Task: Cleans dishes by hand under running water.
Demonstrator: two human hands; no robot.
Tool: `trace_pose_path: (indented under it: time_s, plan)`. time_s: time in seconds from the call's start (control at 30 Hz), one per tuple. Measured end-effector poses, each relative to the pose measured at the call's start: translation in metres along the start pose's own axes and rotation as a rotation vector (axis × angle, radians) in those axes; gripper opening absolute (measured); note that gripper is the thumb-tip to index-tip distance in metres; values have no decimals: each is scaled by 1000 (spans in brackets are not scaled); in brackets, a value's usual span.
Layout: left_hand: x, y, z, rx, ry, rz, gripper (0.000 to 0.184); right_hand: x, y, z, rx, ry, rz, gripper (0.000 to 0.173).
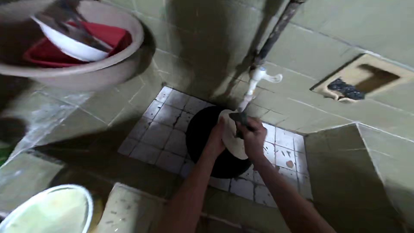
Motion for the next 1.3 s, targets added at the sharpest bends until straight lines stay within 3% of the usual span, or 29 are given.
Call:
trace_pose_path:
  time_s: [0.07,0.13,0.2,0.3,0.47,0.63,0.8,0.87,0.97,1.17,1.3]
  plan:
    - [3,2,3,17,-52,-3,46,-5,7,23,142,-135,-174,23]
    - [5,7,-1,-17,-93,2,54,3,-11,42,352,-174,-135,36]
    - [8,5,-9,-128,-80,-24,61,10,-43,45,436,-240,-110,41]
    - [5,5,-8,-175,-41,-34,63,7,-60,41,424,-327,-117,40]
    - [12,7,-1,-19,-46,27,63,-12,6,56,385,-311,37,39]
    - [6,11,-12,-188,48,-11,66,4,-40,56,385,-360,-9,40]
    - [6,7,1,-52,54,27,66,-31,37,57,426,-376,241,32]
    - [3,5,-4,-99,89,20,65,-19,20,61,397,-350,186,32]
    - [3,6,-11,-116,158,-4,71,-1,-25,60,446,-308,71,46]
    - [3,8,4,-10,135,44,65,-33,40,54,330,-357,208,40]
    - [-2,6,-6,-71,172,61,61,-4,-19,61,305,-295,22,46]
Point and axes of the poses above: each hand's wrist, its own y-axis towards the middle knuckle, its own z-axis out of the palm, x = y × z, the point moved 7 cm from there along y, towards the middle knuckle
